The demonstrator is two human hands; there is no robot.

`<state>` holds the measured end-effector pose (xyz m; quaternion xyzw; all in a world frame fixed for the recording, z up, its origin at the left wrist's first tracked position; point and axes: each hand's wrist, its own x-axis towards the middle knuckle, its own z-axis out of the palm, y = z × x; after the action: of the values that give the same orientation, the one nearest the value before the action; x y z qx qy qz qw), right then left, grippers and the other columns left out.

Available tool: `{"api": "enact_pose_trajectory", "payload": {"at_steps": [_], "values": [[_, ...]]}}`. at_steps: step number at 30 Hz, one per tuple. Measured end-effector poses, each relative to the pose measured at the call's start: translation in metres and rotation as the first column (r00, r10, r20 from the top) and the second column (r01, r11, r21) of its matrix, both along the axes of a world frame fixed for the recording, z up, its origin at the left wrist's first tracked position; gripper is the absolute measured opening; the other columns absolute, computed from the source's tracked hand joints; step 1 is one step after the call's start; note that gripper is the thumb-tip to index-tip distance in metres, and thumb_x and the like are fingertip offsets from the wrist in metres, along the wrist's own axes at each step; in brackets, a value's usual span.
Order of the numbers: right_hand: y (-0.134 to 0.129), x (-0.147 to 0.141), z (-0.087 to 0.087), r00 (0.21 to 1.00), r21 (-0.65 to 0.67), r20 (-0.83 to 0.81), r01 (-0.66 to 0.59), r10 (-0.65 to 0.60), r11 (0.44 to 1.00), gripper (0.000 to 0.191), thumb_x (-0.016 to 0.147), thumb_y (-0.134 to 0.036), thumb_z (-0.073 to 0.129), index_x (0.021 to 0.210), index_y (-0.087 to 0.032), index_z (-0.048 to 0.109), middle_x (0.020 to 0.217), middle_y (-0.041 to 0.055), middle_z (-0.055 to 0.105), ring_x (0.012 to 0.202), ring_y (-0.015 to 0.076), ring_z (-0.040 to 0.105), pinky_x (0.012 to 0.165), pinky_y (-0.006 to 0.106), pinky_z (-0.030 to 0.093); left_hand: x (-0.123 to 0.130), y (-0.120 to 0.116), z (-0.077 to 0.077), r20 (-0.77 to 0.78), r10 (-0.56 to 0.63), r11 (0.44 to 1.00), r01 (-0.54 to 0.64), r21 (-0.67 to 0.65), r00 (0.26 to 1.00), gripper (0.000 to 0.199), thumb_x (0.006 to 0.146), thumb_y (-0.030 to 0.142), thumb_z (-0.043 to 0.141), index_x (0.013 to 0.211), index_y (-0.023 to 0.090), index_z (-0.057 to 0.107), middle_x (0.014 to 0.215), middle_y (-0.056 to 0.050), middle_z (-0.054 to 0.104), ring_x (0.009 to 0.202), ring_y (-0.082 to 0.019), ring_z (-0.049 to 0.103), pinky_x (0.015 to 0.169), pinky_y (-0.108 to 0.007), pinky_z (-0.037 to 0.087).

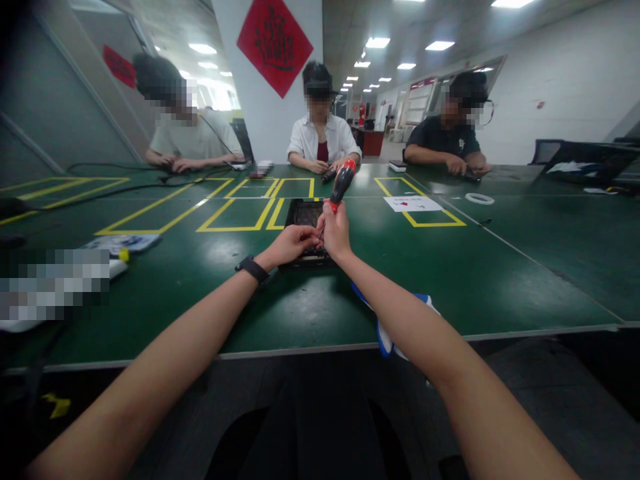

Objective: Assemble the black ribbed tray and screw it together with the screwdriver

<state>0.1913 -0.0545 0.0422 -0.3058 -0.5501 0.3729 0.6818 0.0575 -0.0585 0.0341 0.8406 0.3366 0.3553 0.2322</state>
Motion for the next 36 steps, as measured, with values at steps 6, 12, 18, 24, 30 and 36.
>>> {"api": "enact_pose_trajectory", "payload": {"at_steps": [6, 12, 18, 24, 30, 36], "values": [[0.006, 0.001, -0.002, 0.996, 0.032, -0.040, 0.081, -0.080, 0.996, 0.028, 0.087, -0.048, 0.044, 0.097, -0.021, 0.046, 0.049, -0.0104, 0.042, 0.041, 0.0055, 0.039, 0.044, 0.017, 0.032, 0.002, -0.002, -0.001, 0.063, 0.146, 0.989, -0.146, -0.001, 0.987, 0.027, 0.076, 0.037, 0.062, 0.085, 0.011, 0.066, 0.073, -0.004, 0.066, 0.063, -0.012, 0.055, 0.061, -0.023, 0.042], [0.014, 0.008, -0.004, 0.990, -0.024, -0.110, 0.081, -0.083, 0.996, 0.029, 0.087, -0.049, 0.043, 0.096, -0.022, 0.045, 0.048, -0.0104, 0.042, 0.041, 0.0063, 0.040, 0.045, 0.018, 0.033, 0.002, 0.001, -0.003, 0.050, 0.195, 0.981, -0.195, -0.012, 0.979, 0.029, 0.075, 0.041, 0.064, 0.080, 0.012, 0.066, 0.070, -0.003, 0.064, 0.057, -0.010, 0.050, 0.054, -0.021, 0.037], [0.014, 0.011, -0.006, 0.993, 0.016, -0.091, 0.078, -0.077, 0.997, 0.032, 0.086, -0.053, 0.044, 0.095, -0.022, 0.045, 0.050, -0.0101, 0.045, 0.042, 0.0059, 0.042, 0.046, 0.018, 0.034, 0.002, 0.003, -0.004, 0.045, 0.196, 0.980, -0.195, -0.029, 0.980, 0.031, 0.074, 0.042, 0.064, 0.081, 0.012, 0.067, 0.068, -0.003, 0.063, 0.056, -0.009, 0.048, 0.052, -0.021, 0.035], [0.010, 0.009, -0.004, 0.997, 0.032, -0.067, 0.042, -0.039, 0.999, 0.029, 0.086, -0.049, 0.047, 0.096, -0.022, 0.046, 0.049, -0.0099, 0.045, 0.041, 0.0054, 0.041, 0.044, 0.017, 0.032, 0.001, 0.002, -0.003, 0.071, 0.186, 0.982, -0.183, -0.048, 0.980, 0.030, 0.073, 0.041, 0.066, 0.078, 0.012, 0.067, 0.062, -0.001, 0.059, 0.053, -0.008, 0.045, 0.050, -0.020, 0.033], [0.008, 0.008, -0.004, 0.999, 0.058, -0.044, 0.003, -0.001, 0.998, 0.031, 0.085, -0.051, 0.048, 0.097, -0.022, 0.046, 0.049, -0.0100, 0.045, 0.040, 0.0049, 0.040, 0.042, 0.018, 0.030, 0.003, 0.001, -0.002, 0.075, 0.147, 0.986, -0.140, -0.092, 0.986, 0.032, 0.070, 0.042, 0.070, 0.075, 0.012, 0.063, 0.063, -0.001, 0.059, 0.055, -0.008, 0.047, 0.052, -0.020, 0.036], [0.002, 0.008, -0.002, 0.999, 0.083, 0.016, -0.031, 0.029, 0.996, 0.035, 0.087, -0.053, 0.043, 0.100, -0.022, 0.046, 0.051, -0.0089, 0.049, 0.038, 0.0044, 0.036, 0.039, 0.018, 0.026, -0.001, 0.004, -0.005, 0.023, 0.121, 0.992, -0.121, -0.024, 0.992, 0.026, 0.075, 0.038, 0.064, 0.077, 0.012, 0.063, 0.064, -0.001, 0.059, 0.057, -0.010, 0.048, 0.054, -0.021, 0.036]]}}
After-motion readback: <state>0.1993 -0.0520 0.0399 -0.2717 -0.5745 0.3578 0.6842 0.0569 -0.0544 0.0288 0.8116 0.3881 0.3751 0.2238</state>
